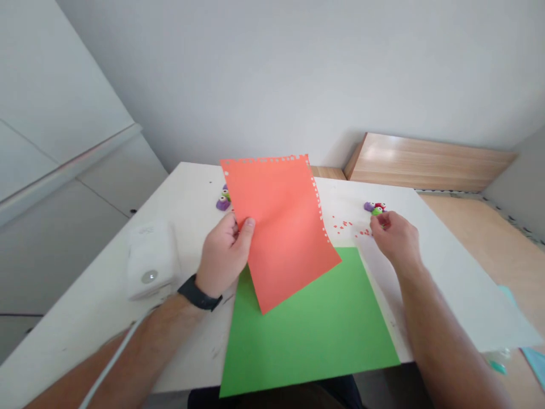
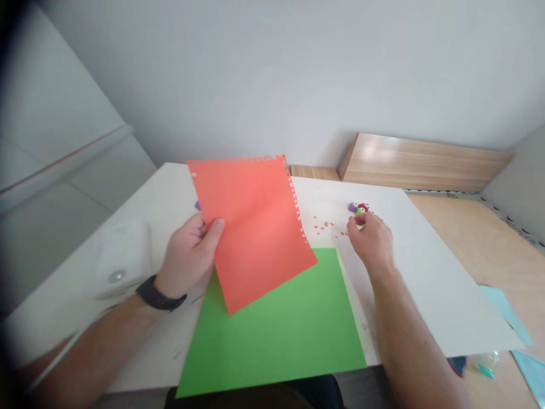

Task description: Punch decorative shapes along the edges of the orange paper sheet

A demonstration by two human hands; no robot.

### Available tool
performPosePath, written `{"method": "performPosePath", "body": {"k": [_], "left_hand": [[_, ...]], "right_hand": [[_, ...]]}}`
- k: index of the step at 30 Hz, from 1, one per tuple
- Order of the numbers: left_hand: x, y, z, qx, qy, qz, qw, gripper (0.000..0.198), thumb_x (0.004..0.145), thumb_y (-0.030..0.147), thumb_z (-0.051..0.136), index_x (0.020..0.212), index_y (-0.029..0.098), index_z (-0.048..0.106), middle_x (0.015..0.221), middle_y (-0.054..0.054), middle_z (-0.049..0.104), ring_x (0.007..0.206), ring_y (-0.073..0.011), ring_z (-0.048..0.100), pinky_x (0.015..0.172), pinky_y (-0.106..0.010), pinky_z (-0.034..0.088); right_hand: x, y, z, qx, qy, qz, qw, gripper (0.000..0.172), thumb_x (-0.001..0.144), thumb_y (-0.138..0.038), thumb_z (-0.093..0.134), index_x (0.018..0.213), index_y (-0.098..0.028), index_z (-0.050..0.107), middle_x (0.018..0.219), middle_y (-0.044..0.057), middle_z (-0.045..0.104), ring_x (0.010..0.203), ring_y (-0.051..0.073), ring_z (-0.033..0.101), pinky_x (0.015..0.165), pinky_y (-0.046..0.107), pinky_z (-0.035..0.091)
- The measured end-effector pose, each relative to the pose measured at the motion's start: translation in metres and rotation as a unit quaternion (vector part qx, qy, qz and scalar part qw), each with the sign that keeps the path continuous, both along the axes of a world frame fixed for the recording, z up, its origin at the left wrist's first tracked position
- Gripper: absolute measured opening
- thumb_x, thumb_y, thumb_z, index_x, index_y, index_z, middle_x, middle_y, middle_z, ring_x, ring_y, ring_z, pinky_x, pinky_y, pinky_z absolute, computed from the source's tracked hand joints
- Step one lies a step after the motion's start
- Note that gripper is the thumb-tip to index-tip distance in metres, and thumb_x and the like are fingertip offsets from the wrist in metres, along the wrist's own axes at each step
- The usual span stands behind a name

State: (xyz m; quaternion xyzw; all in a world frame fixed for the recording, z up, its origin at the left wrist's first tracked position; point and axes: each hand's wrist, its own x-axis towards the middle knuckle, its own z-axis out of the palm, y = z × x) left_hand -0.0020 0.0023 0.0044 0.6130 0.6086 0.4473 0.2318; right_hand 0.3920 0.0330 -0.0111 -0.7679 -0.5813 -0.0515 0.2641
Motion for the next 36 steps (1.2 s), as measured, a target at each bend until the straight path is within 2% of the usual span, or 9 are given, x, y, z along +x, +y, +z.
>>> {"method": "performPosePath", "body": {"k": [3, 7, 10, 13, 17, 19, 26, 31, 36], "left_hand": [[0.001, 0.000, -0.004, -0.022, 0.029, -0.015, 0.999, 0.026, 0.100, 0.043, 0.050, 0.086, 0.021, 0.058, 0.069, 0.002, 0.062, 0.063, -0.0152, 0.054, 0.059, -0.027, 0.037], [0.000, 0.001, -0.010, -0.039, 0.056, -0.042, 0.997, 0.031, 0.100, 0.041, 0.048, 0.076, 0.023, 0.044, 0.061, 0.005, 0.047, 0.057, -0.0133, 0.044, 0.057, -0.028, 0.027], [0.000, 0.000, -0.013, -0.043, 0.058, -0.054, 0.996, 0.035, 0.100, 0.040, 0.049, 0.072, 0.023, 0.038, 0.058, 0.006, 0.040, 0.054, -0.0128, 0.040, 0.056, -0.029, 0.023], [0.001, 0.000, -0.016, -0.046, 0.059, -0.072, 0.995, 0.032, 0.099, 0.039, 0.050, 0.074, 0.023, 0.040, 0.061, 0.005, 0.044, 0.056, -0.0132, 0.042, 0.057, -0.030, 0.023], [0.003, 0.001, -0.020, -0.052, 0.061, -0.090, 0.993, 0.028, 0.099, 0.038, 0.049, 0.076, 0.023, 0.045, 0.065, 0.003, 0.052, 0.059, -0.0145, 0.047, 0.057, -0.030, 0.024], [0.003, 0.002, -0.022, -0.057, 0.062, -0.092, 0.992, 0.026, 0.100, 0.038, 0.049, 0.078, 0.023, 0.048, 0.067, 0.002, 0.055, 0.060, -0.0153, 0.050, 0.057, -0.030, 0.026], [0.001, 0.003, -0.024, -0.059, 0.067, -0.094, 0.992, 0.016, 0.099, 0.032, 0.050, 0.093, 0.021, 0.059, 0.080, -0.005, 0.069, 0.067, -0.0191, 0.061, 0.059, -0.030, 0.033], [0.001, 0.001, -0.020, -0.061, 0.067, -0.101, 0.991, 0.016, 0.098, 0.024, 0.050, 0.100, 0.020, 0.065, 0.092, -0.009, 0.076, 0.078, -0.0233, 0.069, 0.062, -0.032, 0.037], [0.001, 0.000, -0.018, -0.068, 0.072, -0.106, 0.989, 0.015, 0.098, 0.025, 0.051, 0.099, 0.019, 0.065, 0.093, -0.011, 0.076, 0.080, -0.0251, 0.070, 0.064, -0.033, 0.038]], "right_hand": [[-0.015, 0.003, -0.006, 0.033, 0.036, 0.030, 0.998, 0.029, 0.090, -0.047, 0.059, 0.088, -0.020, 0.069, 0.085, 0.009, 0.074, 0.069, 0.022, 0.064, 0.074, 0.039, 0.047], [-0.053, 0.006, 0.000, 0.094, 0.070, 0.094, 0.989, 0.031, 0.090, -0.044, 0.061, 0.106, -0.019, 0.067, 0.103, 0.010, 0.072, 0.072, 0.021, 0.066, 0.073, 0.038, 0.050], [-0.097, 0.005, 0.019, 0.100, 0.045, 0.197, 0.974, 0.031, 0.090, -0.041, 0.063, 0.112, -0.020, 0.066, 0.101, 0.009, 0.070, 0.081, 0.023, 0.067, 0.073, 0.038, 0.052], [-0.148, 0.010, 0.045, 0.095, 0.034, 0.296, 0.950, 0.028, 0.091, -0.035, 0.063, 0.115, -0.020, 0.065, 0.108, 0.010, 0.068, 0.084, 0.022, 0.067, 0.076, 0.039, 0.053], [-0.221, 0.034, 0.071, 0.069, -0.019, 0.423, 0.903, 0.030, 0.095, -0.027, 0.058, 0.123, -0.020, 0.062, 0.118, 0.012, 0.068, 0.101, 0.024, 0.065, 0.091, 0.040, 0.052], [-0.257, 0.052, 0.075, 0.032, -0.066, 0.448, 0.891, 0.032, 0.096, -0.026, 0.057, 0.127, -0.018, 0.062, 0.122, 0.013, 0.067, 0.111, 0.026, 0.063, 0.098, 0.041, 0.050], [-0.349, 0.100, 0.053, -0.119, -0.241, 0.463, 0.844, 0.041, 0.096, -0.029, 0.057, 0.137, -0.027, 0.061, 0.130, 0.014, 0.064, 0.118, 0.033, 0.061, 0.095, 0.048, 0.050], [-0.366, 0.108, 0.036, -0.127, -0.284, 0.480, 0.820, 0.030, 0.096, -0.024, 0.053, 0.121, -0.021, 0.070, 0.123, 0.018, 0.065, 0.114, 0.034, 0.062, 0.092, 0.048, 0.050], [-0.364, 0.104, 0.039, -0.104, -0.270, 0.489, 0.823, 0.026, 0.098, -0.028, 0.055, 0.116, -0.014, 0.067, 0.119, 0.018, 0.065, 0.112, 0.032, 0.061, 0.094, 0.046, 0.048]]}}
